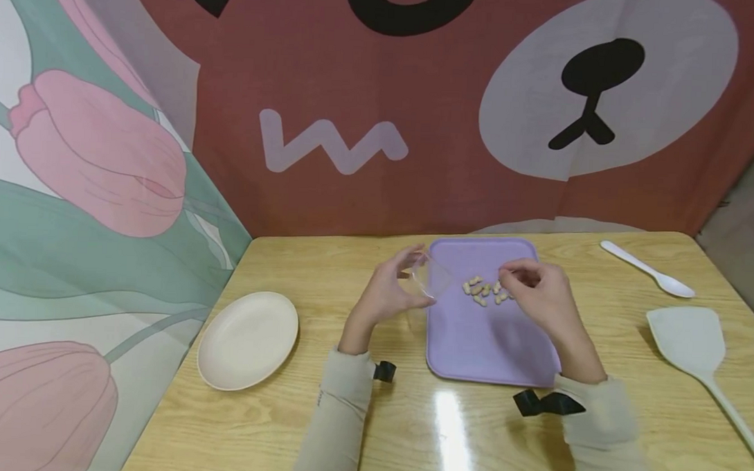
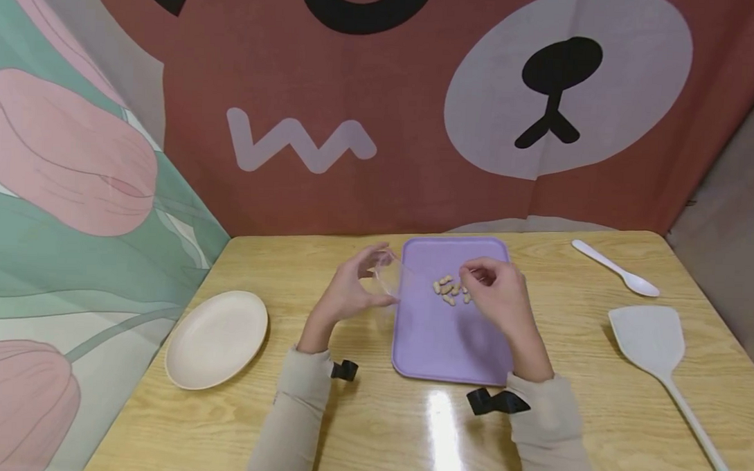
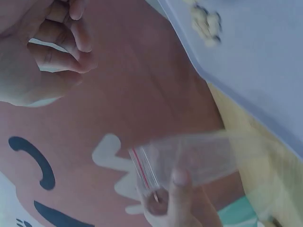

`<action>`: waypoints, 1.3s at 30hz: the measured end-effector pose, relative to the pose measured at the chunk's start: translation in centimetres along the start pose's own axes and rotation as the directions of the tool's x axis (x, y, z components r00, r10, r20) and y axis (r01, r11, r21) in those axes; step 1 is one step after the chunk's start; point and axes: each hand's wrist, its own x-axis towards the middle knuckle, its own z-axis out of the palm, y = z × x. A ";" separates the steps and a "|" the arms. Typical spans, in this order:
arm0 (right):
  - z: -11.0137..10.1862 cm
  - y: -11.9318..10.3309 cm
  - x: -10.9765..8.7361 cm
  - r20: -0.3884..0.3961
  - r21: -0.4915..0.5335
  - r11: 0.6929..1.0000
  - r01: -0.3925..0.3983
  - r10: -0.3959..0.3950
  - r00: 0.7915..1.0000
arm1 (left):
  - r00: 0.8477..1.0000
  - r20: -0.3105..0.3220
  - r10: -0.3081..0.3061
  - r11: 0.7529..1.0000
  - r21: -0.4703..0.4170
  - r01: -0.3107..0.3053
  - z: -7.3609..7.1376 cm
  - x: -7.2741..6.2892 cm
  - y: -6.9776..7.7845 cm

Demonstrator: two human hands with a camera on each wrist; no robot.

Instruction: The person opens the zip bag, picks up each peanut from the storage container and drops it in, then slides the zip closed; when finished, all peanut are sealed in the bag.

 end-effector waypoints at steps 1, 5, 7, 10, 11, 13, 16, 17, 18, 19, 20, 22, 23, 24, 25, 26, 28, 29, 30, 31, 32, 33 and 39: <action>-0.3 0.1 0.0 -0.014 -0.021 1.000 0.003 -0.003 1.000 | 1.000 -0.002 -0.007 1.000 -0.011 0.007 -0.2 0.0 -0.1; -1.1 0.7 0.4 -0.066 -0.138 0.988 0.063 -0.073 0.995 | 1.000 -0.011 -0.029 1.000 -0.014 0.028 -0.6 -0.2 -0.3; -1.4 1.2 0.8 -0.068 -0.201 0.975 0.093 -0.109 0.992 | 0.999 -0.012 -0.033 0.999 -0.013 0.033 -0.6 -0.2 -0.3; -1.5 2.5 1.6 -0.038 -0.275 0.953 0.125 -0.141 0.989 | 1.000 -0.011 -0.029 0.999 -0.023 0.029 -0.6 -0.1 -0.4; -1.4 3.1 1.9 -0.019 -0.299 0.945 0.129 -0.141 0.990 | 1.000 -0.009 -0.029 0.999 -0.025 0.028 -0.6 -0.1 -0.4; -1.2 4.3 2.3 0.028 -0.335 0.936 0.113 -0.110 0.994 | 1.000 -0.005 -0.029 0.999 -0.032 0.028 -0.5 -0.1 -0.4; -0.6 6.0 2.6 0.091 -0.387 0.920 0.067 -0.034 0.995 | 1.000 0.002 -0.030 0.999 -0.034 0.030 -0.4 -0.1 -0.4; -0.3 6.5 2.6 0.104 -0.400 0.915 0.052 -0.011 0.995 | 0.999 0.002 -0.033 0.999 -0.032 0.033 -0.4 -0.2 -0.4; -0.1 6.9 2.6 0.113 -0.407 0.913 0.036 0.011 0.994 | 0.999 0.002 -0.035 0.999 -0.033 0.035 -0.4 -0.2 -0.4; 0.1 7.2 2.6 0.116 -0.415 0.909 0.024 0.027 0.993 | 0.999 0.001 -0.038 0.999 -0.032 0.038 -0.4 -0.2 -0.4; 0.3 7.5 2.6 0.114 -0.421 0.907 0.016 0.036 0.993 | 0.999 0.001 -0.039 0.999 -0.029 0.039 -0.4 -0.2 -0.4; 0.7 7.9 2.5 0.108 -0.427 0.904 0.001 0.050 0.993 | 0.999 0.001 -0.040 0.999 -0.027 0.040 -0.4 -0.2 -0.4; 0.8 8.1 2.5 0.104 -0.429 0.903 -0.008 0.058 0.993 | 0.999 0.003 -0.039 0.999 -0.026 0.039 -0.4 -0.2 -0.5; 0.9 8.2 2.4 0.103 -0.430 0.903 -0.019 0.070 0.992 | 0.999 0.006 -0.039 0.999 -0.025 0.039 -0.4 -0.2 -0.5; 1.0 8.2 2.3 0.105 -0.432 0.901 -0.032 0.086 0.991 | 0.999 0.008 -0.037 0.999 -0.023 0.037 -0.3 -0.2 -0.6; 1.1 8.3 2.3 0.109 -0.433 0.900 -0.045 0.102 0.989 | 0.999 0.010 -0.036 0.999 -0.024 0.036 -0.3 -0.2 -0.6; 1.2 8.4 2.3 0.124 -0.434 0.898 -0.068 0.134 0.983 | 0.999 0.014 -0.038 0.999 -0.024 0.039 -0.3 -0.2 -0.7; 1.3 8.4 2.2 0.129 -0.434 0.898 -0.074 0.144 0.981 | 0.999 0.015 -0.040 0.999 -0.025 0.040 -0.3 -0.3 -0.7; 1.3 8.4 2.2 0.135 -0.433 0.898 -0.079 0.152 0.979 | 0.999 0.016 -0.042 0.999 -0.027 0.043 -0.3 -0.3 -0.7; 1.4 8.5 2.2 0.138 -0.431 0.899 -0.081 0.154 0.978 | 0.999 0.016 -0.044 0.999 -0.029 0.044 -0.3 -0.2 -0.8; 1.4 8.5 2.2 0.139 -0.428 0.900 -0.079 0.152 0.979 | 0.999 0.017 -0.046 0.998 -0.029 0.047 -0.3 -0.2 -0.8; 1.4 8.5 2.2 0.138 -0.425 0.902 -0.074 0.145 0.980 | 0.999 0.018 -0.047 0.998 -0.028 0.048 -0.3 -0.2 -0.8; 0.9 7.8 2.2 0.081 -0.402 0.916 -0.004 0.040 0.996 | 0.999 0.017 -0.036 0.999 -0.030 0.037 -0.5 -0.1 -0.8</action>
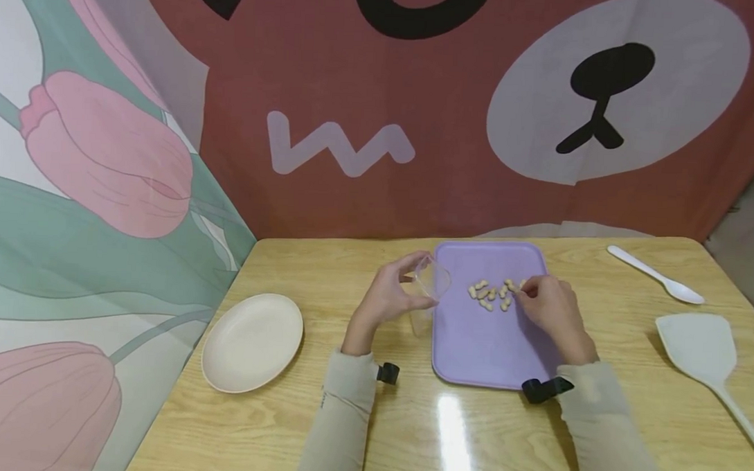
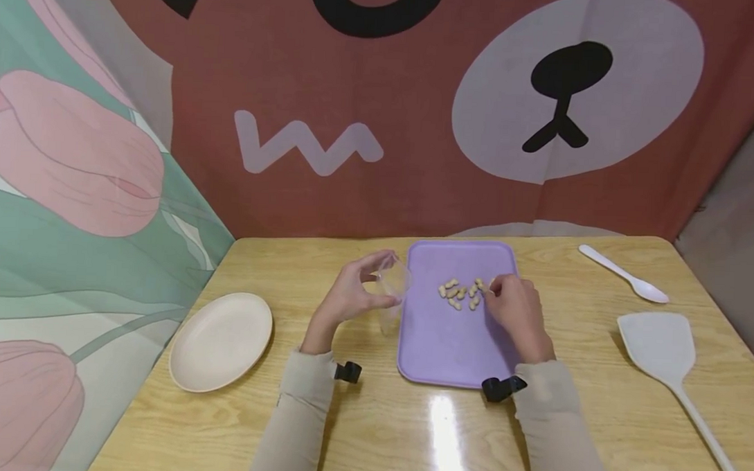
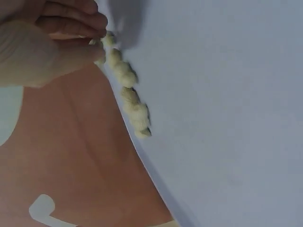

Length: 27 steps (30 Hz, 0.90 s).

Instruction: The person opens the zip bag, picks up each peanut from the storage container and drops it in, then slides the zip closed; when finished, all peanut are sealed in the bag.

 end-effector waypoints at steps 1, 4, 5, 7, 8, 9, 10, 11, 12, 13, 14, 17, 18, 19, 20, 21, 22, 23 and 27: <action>-0.2 -0.3 0.0 -0.026 0.001 1.000 0.016 -0.016 1.000 | 1.000 -0.001 0.003 1.000 -0.004 -0.003 0.0 0.0 0.0; -1.1 -1.5 0.0 -0.112 0.001 0.996 0.088 -0.088 0.990 | 1.000 -0.003 0.010 1.000 -0.016 -0.010 -0.1 0.0 -0.1; -1.4 -2.0 0.0 -0.144 -0.001 0.993 0.122 -0.121 0.982 | 1.000 -0.003 0.010 1.000 -0.017 -0.010 -0.1 0.0 -0.1; -2.1 -3.2 0.0 -0.199 -0.006 0.983 0.185 -0.183 0.963 | 1.000 -0.002 0.014 1.000 -0.016 -0.014 -0.1 0.0 -0.1; -2.4 -4.0 0.1 -0.227 -0.011 0.976 0.220 -0.216 0.950 | 1.000 0.000 0.015 1.000 -0.016 -0.015 -0.1 0.1 -0.1; -2.8 -4.8 0.2 -0.248 -0.017 0.970 0.244 -0.240 0.938 | 1.000 0.002 0.018 1.000 -0.017 -0.018 0.0 0.1 -0.1; -3.2 -5.6 0.3 -0.262 -0.023 0.964 0.264 -0.261 0.929 | 1.000 0.005 0.018 1.000 -0.019 -0.018 0.0 0.2 -0.1; -3.5 -6.5 0.4 -0.272 -0.025 0.959 0.282 -0.278 0.921 | 1.000 0.008 0.017 1.000 -0.016 -0.017 0.0 0.2 -0.1; -3.8 -7.3 0.4 -0.272 -0.025 0.955 0.294 -0.290 0.918 | 1.000 0.010 0.015 1.000 -0.018 -0.014 0.0 0.2 -0.1; -4.1 -8.2 0.5 -0.270 -0.024 0.951 0.310 -0.304 0.913 | 1.000 0.011 0.010 1.000 -0.022 -0.010 0.0 0.3 -0.1; -4.2 -9.0 0.6 -0.261 -0.022 0.947 0.322 -0.316 0.912 | 1.000 0.010 0.008 1.000 -0.025 -0.008 0.0 0.3 -0.2; -4.0 -11.0 0.9 -0.220 -0.008 0.930 0.368 -0.361 0.906 | 1.000 0.009 0.001 0.999 -0.033 -0.001 0.1 0.3 -0.3; -3.7 -11.4 1.0 -0.201 0.006 0.921 0.389 -0.380 0.903 | 1.000 0.011 0.001 0.999 -0.035 -0.001 0.1 0.3 -0.3; -3.4 -11.8 1.0 -0.180 0.026 0.912 0.409 -0.398 0.899 | 1.000 0.014 0.003 0.999 -0.038 -0.002 0.1 0.3 -0.4; -3.0 -12.2 1.1 -0.156 0.047 0.902 0.430 -0.419 0.895 | 1.000 0.017 0.003 0.999 -0.043 -0.003 0.1 0.2 -0.4; -2.6 -12.4 1.1 -0.133 0.067 0.890 0.450 -0.439 0.888 | 1.000 0.020 0.003 0.999 -0.045 -0.002 0.1 0.2 -0.5; -2.2 -12.7 1.1 -0.112 0.087 0.880 0.467 -0.457 0.882 | 1.000 0.022 0.002 0.999 -0.044 -0.001 0.1 0.2 -0.5; -1.8 -12.9 1.1 -0.094 0.107 0.870 0.481 -0.473 0.876 | 1.000 0.023 0.001 0.999 -0.044 0.000 0.1 0.1 -0.5; -0.7 -13.4 1.2 -0.055 0.134 0.849 0.511 -0.508 0.859 | 1.000 0.030 -0.005 0.999 -0.043 0.006 -0.4 -0.2 0.6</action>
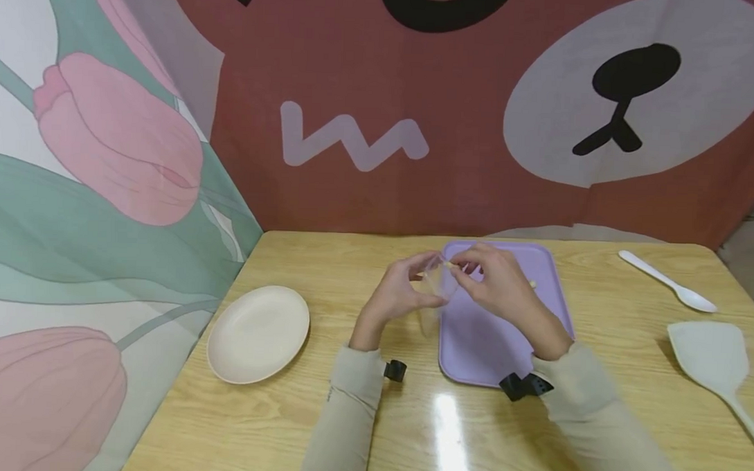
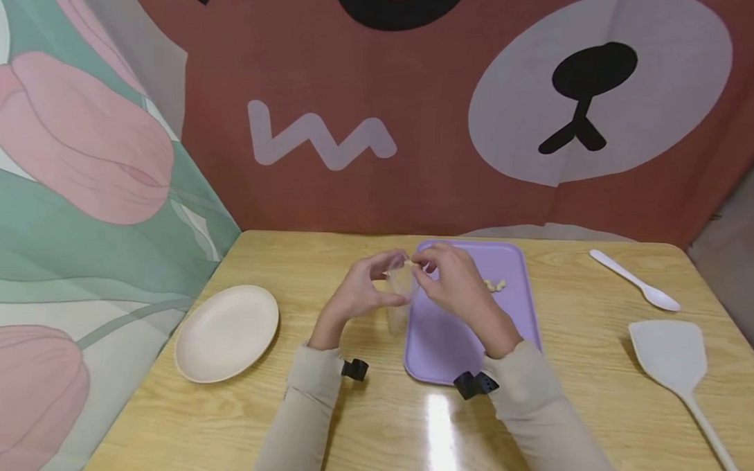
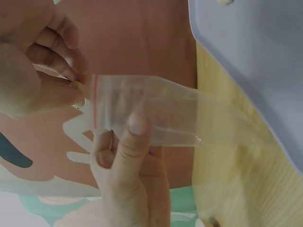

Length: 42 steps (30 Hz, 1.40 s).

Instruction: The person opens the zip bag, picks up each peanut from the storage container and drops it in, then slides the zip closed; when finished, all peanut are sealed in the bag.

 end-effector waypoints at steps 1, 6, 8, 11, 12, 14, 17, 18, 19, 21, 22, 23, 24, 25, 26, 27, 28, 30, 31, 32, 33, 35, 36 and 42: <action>0.1 -0.1 0.0 0.003 0.001 1.000 -0.001 0.001 1.000 | 1.000 0.004 -0.003 1.000 -0.003 0.003 -0.1 0.0 0.2; 0.6 -0.5 0.2 0.020 0.001 1.000 -0.005 0.005 1.000 | 1.000 0.013 -0.004 1.000 -0.016 0.004 0.0 0.1 -0.2; 0.8 -0.6 0.2 0.032 0.002 1.000 -0.008 0.008 0.999 | 1.000 0.010 -0.002 1.000 -0.011 0.002 0.1 0.2 -1.1; 0.9 -0.9 0.3 0.054 -0.003 1.000 -0.022 0.023 0.998 | 1.000 0.004 -0.006 1.000 -0.003 0.006 -0.1 0.1 -1.3; 1.0 -0.9 0.4 0.060 -0.008 1.000 -0.025 0.026 0.998 | 1.000 0.001 -0.007 1.000 -0.001 0.007 -0.2 0.1 -1.3; 1.0 -0.9 0.4 0.068 -0.015 1.000 -0.026 0.027 0.997 | 1.000 -0.006 -0.010 1.000 0.013 0.010 -0.3 0.1 -1.3; 1.1 -0.9 0.5 0.070 -0.019 1.000 -0.018 0.019 0.997 | 1.000 -0.012 -0.006 1.000 0.030 0.006 -0.4 0.1 -1.2; 1.2 -0.9 0.5 0.069 -0.020 1.000 -0.015 0.016 0.997 | 1.000 -0.013 -0.005 0.999 0.033 0.005 -0.4 0.1 -1.2; 1.2 -0.9 0.5 0.069 -0.019 1.000 -0.013 0.014 0.997 | 1.000 -0.013 -0.004 0.999 0.037 0.004 -0.4 0.1 -1.1; 1.1 -0.9 0.5 0.072 -0.015 1.000 -0.014 0.015 0.997 | 1.000 -0.010 -0.004 0.999 0.037 0.005 -0.4 0.1 -1.2; 1.0 -0.8 0.5 0.073 -0.006 1.000 -0.025 0.025 0.997 | 1.000 -0.010 -0.006 0.999 0.036 0.006 -0.4 0.1 -1.3; 0.8 -0.7 0.5 0.071 0.002 0.999 -0.041 0.041 0.997 | 1.000 -0.008 -0.009 0.999 0.036 0.009 -0.4 0.1 -1.3; 0.5 -0.6 0.4 0.069 0.010 0.998 -0.060 0.059 0.996 | 1.000 -0.008 -0.011 0.999 0.034 0.012 -0.4 0.1 -1.4; 0.2 -0.5 0.4 0.065 0.018 0.996 -0.085 0.083 0.994 | 1.000 -0.007 -0.014 0.999 0.033 0.014 -0.3 0.1 -1.4; -0.1 -0.3 0.3 0.058 0.026 0.994 -0.106 0.105 0.993 | 1.000 -0.009 -0.017 0.999 0.028 0.017 -0.3 0.1 -1.4; -0.5 -0.1 0.3 0.049 0.032 0.991 -0.131 0.130 0.990 | 1.000 -0.010 -0.021 1.000 0.022 0.021 -0.3 0.1 -1.4; -0.9 0.1 0.2 0.038 0.033 0.987 -0.155 0.154 0.987 | 1.000 -0.012 -0.023 1.000 0.017 0.023 -0.2 0.2 -1.4; -1.7 0.8 0.0 0.021 0.015 0.983 -0.181 0.181 0.983 | 1.000 -0.017 -0.026 1.000 0.006 0.026 -0.1 0.3 -1.3; -1.9 1.2 -0.1 0.015 0.005 0.982 -0.189 0.189 0.982 | 0.999 -0.020 -0.028 1.000 0.002 0.028 -0.1 0.3 -1.3; -2.0 1.6 -0.3 0.015 -0.011 0.982 -0.191 0.191 0.982 | 0.999 -0.023 -0.030 1.000 -0.002 0.030 -0.1 0.3 -1.3; -2.1 2.1 -0.5 0.020 -0.028 0.980 -0.197 0.198 0.980 | 0.999 -0.025 -0.032 0.999 -0.003 0.032 -0.1 0.3 -1.3; -1.7 3.2 -1.0 0.045 -0.067 0.977 -0.203 0.206 0.978 | 0.999 -0.027 -0.035 0.999 0.001 0.035 -0.1 0.3 -1.2; -1.4 3.8 -1.3 0.065 -0.086 0.975 -0.205 0.211 0.975 | 0.999 -0.027 -0.037 0.999 0.003 0.037 -0.1 0.3 -1.3; 1.4 7.1 -3.6 0.185 -0.191 0.959 -0.211 0.246 0.951 | 0.999 -0.023 -0.037 0.999 0.012 0.037 0.2 0.3 -1.3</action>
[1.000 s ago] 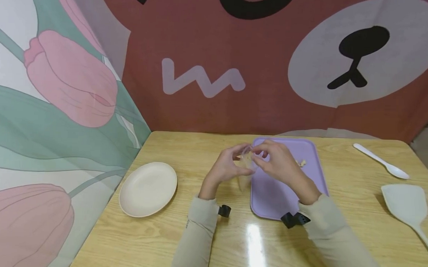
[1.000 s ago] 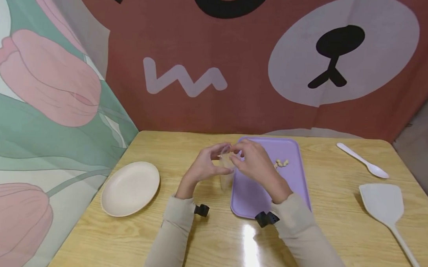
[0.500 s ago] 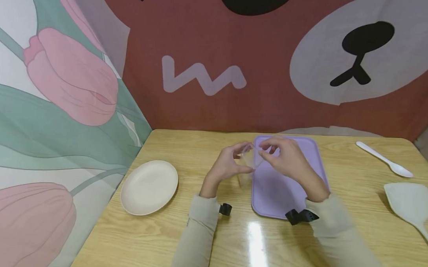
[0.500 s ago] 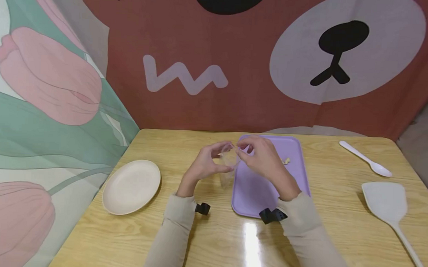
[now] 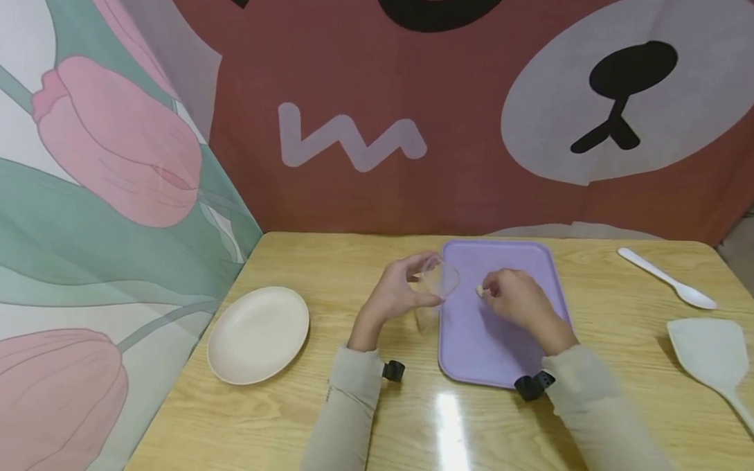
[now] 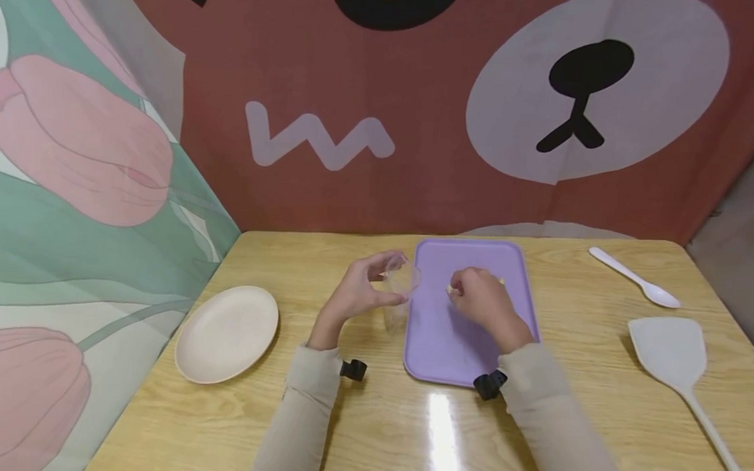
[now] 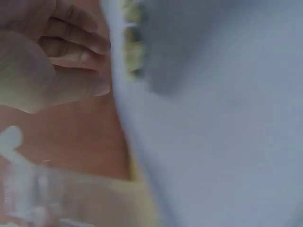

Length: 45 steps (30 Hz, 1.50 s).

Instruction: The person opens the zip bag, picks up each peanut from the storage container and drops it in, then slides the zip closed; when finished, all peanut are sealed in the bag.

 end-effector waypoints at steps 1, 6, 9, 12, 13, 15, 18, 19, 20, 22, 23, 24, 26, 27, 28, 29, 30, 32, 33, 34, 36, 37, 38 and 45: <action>0.5 0.3 -0.1 0.010 -0.011 1.000 -0.004 0.004 1.000 | 1.000 0.001 0.001 1.000 0.001 -0.001 0.0 0.0 0.0; 1.6 1.1 -0.6 0.021 -0.030 0.999 -0.019 0.020 1.000 | 1.000 0.003 -0.001 1.000 0.003 0.001 0.1 -0.1 -0.1; 1.7 1.1 -0.6 0.018 -0.026 0.999 -0.024 0.025 1.000 | 1.000 0.001 -0.003 1.000 0.003 0.003 0.1 -0.1 -0.1; 1.7 1.2 -0.6 0.019 -0.018 0.999 -0.028 0.028 0.999 | 1.000 0.003 -0.003 1.000 0.001 0.003 0.1 -0.1 0.0; 1.7 1.2 -0.7 0.019 -0.016 0.999 -0.030 0.031 0.999 | 1.000 0.005 -0.003 1.000 0.003 0.003 0.1 -0.1 0.0; 1.8 1.2 -0.6 0.019 -0.013 1.000 -0.029 0.029 0.999 | 1.000 0.009 -0.001 1.000 0.004 0.001 0.0 -0.1 0.1; 1.8 1.3 -0.7 0.012 -0.004 1.000 -0.021 0.021 1.000 | 1.000 0.013 0.001 1.000 0.009 -0.001 0.1 -0.1 0.1; 1.8 1.3 -0.7 0.008 -0.003 1.000 -0.014 0.014 1.000 | 1.000 0.014 0.000 1.000 0.012 0.000 0.1 -0.2 0.2; 1.8 1.3 -0.7 -0.002 -0.002 1.000 -0.004 0.004 1.000 | 1.000 0.015 0.000 1.000 0.013 0.000 0.1 -0.2 0.2; 1.4 1.1 -0.7 -0.016 0.004 1.000 0.011 -0.011 1.000 | 1.000 0.017 -0.001 1.000 0.017 0.001 0.1 -0.2 0.2; 1.0 0.9 -0.6 -0.023 0.005 1.000 0.021 -0.021 1.000 | 1.000 0.018 0.000 1.000 0.017 0.000 0.1 -0.2 0.2; 0.6 0.5 -0.6 -0.029 0.000 1.000 0.029 -0.029 0.999 | 1.000 0.018 0.000 1.000 0.018 0.000 0.1 -0.2 0.2; -0.5 -0.3 -0.3 -0.050 -0.013 0.999 0.048 -0.048 0.998 | 1.000 0.017 0.004 1.000 0.015 -0.005 0.1 -0.1 0.2; -1.1 -0.8 -0.1 -0.056 -0.019 0.998 0.058 -0.059 0.997 | 1.000 0.016 0.007 1.000 0.012 -0.007 0.1 -0.1 0.2; -1.7 -1.3 0.0 -0.069 -0.027 0.997 0.071 -0.073 0.995 | 1.000 0.015 0.009 1.000 0.008 -0.009 0.1 -0.2 0.1; -2.2 -1.9 0.2 -0.081 -0.039 0.996 0.083 -0.086 0.993 | 1.000 0.014 0.009 1.000 0.005 -0.009 0.1 -0.2 0.1; -2.7 -2.5 0.3 -0.093 -0.051 0.995 0.091 -0.095 0.991 | 1.000 0.013 0.009 1.000 0.003 -0.009 0.2 -0.2 0.1; -3.5 -3.6 0.7 -0.121 -0.065 0.992 0.109 -0.116 0.986 | 1.000 0.011 0.007 1.000 0.002 -0.007 0.2 -0.3 0.0; -3.9 -4.2 0.9 -0.134 -0.065 0.991 0.119 -0.126 0.983 | 1.000 0.011 0.007 1.000 0.002 -0.007 0.2 -0.3 0.0; -4.2 -4.8 1.0 -0.145 -0.067 0.989 0.130 -0.139 0.980 | 1.000 0.010 0.007 1.000 0.003 -0.007 0.2 -0.3 -0.1; -4.7 -6.1 1.2 -0.167 -0.067 0.985 0.158 -0.167 0.972 | 1.000 0.009 0.012 1.000 0.008 -0.012 0.2 -0.4 0.0; -4.9 -6.6 1.4 -0.181 -0.064 0.982 0.179 -0.188 0.965 | 1.000 0.011 0.016 1.000 0.009 -0.016 0.2 -0.3 0.0; -5.0 -7.1 1.5 -0.195 -0.056 0.978 0.202 -0.209 0.958 | 1.000 0.012 0.021 1.000 0.009 -0.022 0.2 -0.3 0.0; -4.2 -9.1 1.9 -0.225 0.027 0.946 0.323 -0.309 0.924 | 0.999 0.031 0.035 0.999 0.031 -0.036 0.1 -0.3 0.2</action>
